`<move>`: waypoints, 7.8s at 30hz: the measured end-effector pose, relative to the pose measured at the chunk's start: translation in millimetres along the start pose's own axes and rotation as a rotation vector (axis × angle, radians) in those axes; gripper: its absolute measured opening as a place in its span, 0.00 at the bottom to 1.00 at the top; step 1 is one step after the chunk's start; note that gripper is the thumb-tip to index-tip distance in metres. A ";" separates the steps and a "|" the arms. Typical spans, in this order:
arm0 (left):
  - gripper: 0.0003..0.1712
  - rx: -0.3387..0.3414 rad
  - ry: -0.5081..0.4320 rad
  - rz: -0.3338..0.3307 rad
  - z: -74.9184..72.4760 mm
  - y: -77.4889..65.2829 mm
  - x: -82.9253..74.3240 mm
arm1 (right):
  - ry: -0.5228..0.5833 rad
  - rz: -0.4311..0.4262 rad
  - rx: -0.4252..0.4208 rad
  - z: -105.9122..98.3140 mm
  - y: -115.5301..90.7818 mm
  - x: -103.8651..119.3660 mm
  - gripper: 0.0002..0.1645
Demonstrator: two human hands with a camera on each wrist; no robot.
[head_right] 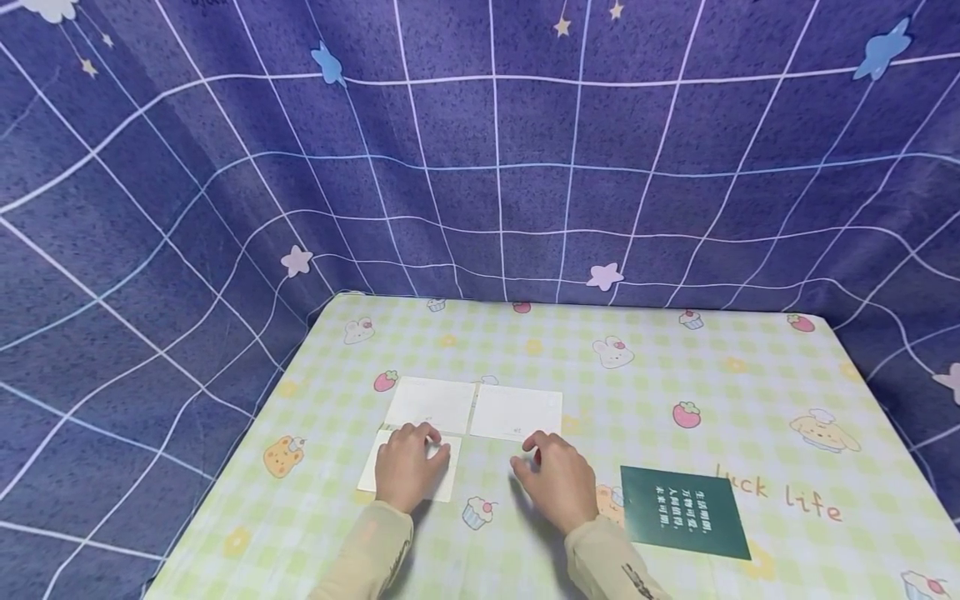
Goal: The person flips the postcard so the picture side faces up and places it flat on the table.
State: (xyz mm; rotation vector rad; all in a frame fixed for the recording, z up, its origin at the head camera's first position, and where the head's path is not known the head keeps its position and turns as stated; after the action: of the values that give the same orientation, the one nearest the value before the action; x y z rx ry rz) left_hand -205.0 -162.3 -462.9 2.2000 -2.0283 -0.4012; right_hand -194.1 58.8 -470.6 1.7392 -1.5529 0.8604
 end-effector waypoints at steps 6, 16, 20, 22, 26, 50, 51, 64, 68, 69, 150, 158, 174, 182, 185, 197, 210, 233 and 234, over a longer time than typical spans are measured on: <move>0.10 0.010 -0.001 -0.018 -1.7 0.8 11.0 | 0.013 -0.021 0.015 13.3 1.0 7.4 0.13; 0.11 0.048 0.012 -0.065 -0.7 1.7 31.5 | 0.027 -0.049 0.041 33.5 2.9 16.6 0.13; 0.11 0.058 0.022 -0.073 -0.2 3.3 37.8 | 0.022 -0.056 0.057 40.5 4.2 19.5 0.13; 0.11 0.063 0.025 -0.077 -0.1 3.7 41.2 | 0.026 -0.052 0.067 44.3 4.6 20.1 0.13; 0.11 0.070 0.031 -0.074 -1.9 3.8 46.6 | 0.034 -0.052 0.084 50.0 4.7 23.5 0.14; 0.27 0.197 0.079 -0.116 8.2 5.8 86.6 | 0.039 -0.064 0.155 84.3 6.7 41.2 0.20; 0.29 0.203 0.081 -0.112 8.6 6.2 87.3 | 0.039 -0.068 0.154 85.2 6.7 42.2 0.21; 0.41 0.322 0.132 -0.063 17.2 10.6 89.8 | 0.000 -0.055 0.142 96.3 17.9 45.4 0.32; 0.42 0.336 0.156 -0.042 15.9 11.7 88.0 | -0.020 -0.040 0.153 101.0 20.8 45.1 0.34; 0.42 0.343 0.160 -0.039 15.7 11.8 87.7 | -0.027 -0.040 0.153 101.8 21.4 45.6 0.35; 0.25 0.341 -0.005 -0.076 14.9 14.0 97.0 | -0.066 0.025 0.138 102.6 23.8 32.5 0.54; 0.24 0.327 -0.019 -0.082 15.7 14.2 97.2 | -0.088 0.073 0.099 98.0 24.8 29.4 0.44; 0.26 0.304 -0.050 -0.102 18.6 13.0 100.7 | -0.013 0.063 0.046 96.4 23.4 31.7 0.24; 0.28 0.301 -0.084 -0.111 18.1 12.5 101.2 | 0.023 0.030 0.002 92.7 22.9 32.9 0.23; 0.28 0.310 -0.098 -0.120 19.0 11.5 102.0 | 0.031 0.023 -0.002 92.2 22.7 33.1 0.23; 0.22 0.345 -0.100 -0.121 20.2 9.0 103.0 | 0.045 0.009 0.002 90.6 22.2 31.9 0.21; 0.21 0.366 -0.149 -0.101 17.0 9.6 101.2 | 0.080 0.006 0.049 91.0 21.3 28.5 0.24; 0.18 0.398 -0.210 -0.095 8.1 13.2 87.9 | 0.185 0.054 0.065 75.4 22.6 18.1 0.23; 0.17 0.397 -0.211 -0.093 7.9 13.5 86.6 | 0.187 0.054 0.062 73.4 22.5 18.0 0.23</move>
State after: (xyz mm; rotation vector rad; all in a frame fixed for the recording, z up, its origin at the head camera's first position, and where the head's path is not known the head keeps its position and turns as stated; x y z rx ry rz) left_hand -214.4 -248.7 -476.5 2.5859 -2.2876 -0.2666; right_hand -211.1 -13.3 -497.5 1.6156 -1.4684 1.0764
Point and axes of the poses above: each hand's wrist, its own y-axis towards the middle knuckle, its own z-axis out of the palm, x = y × z, the point moved 10 cm from there along y, towards the middle knuckle, and after that the axes turned 14 degrees about y, right-handed, at the moved point
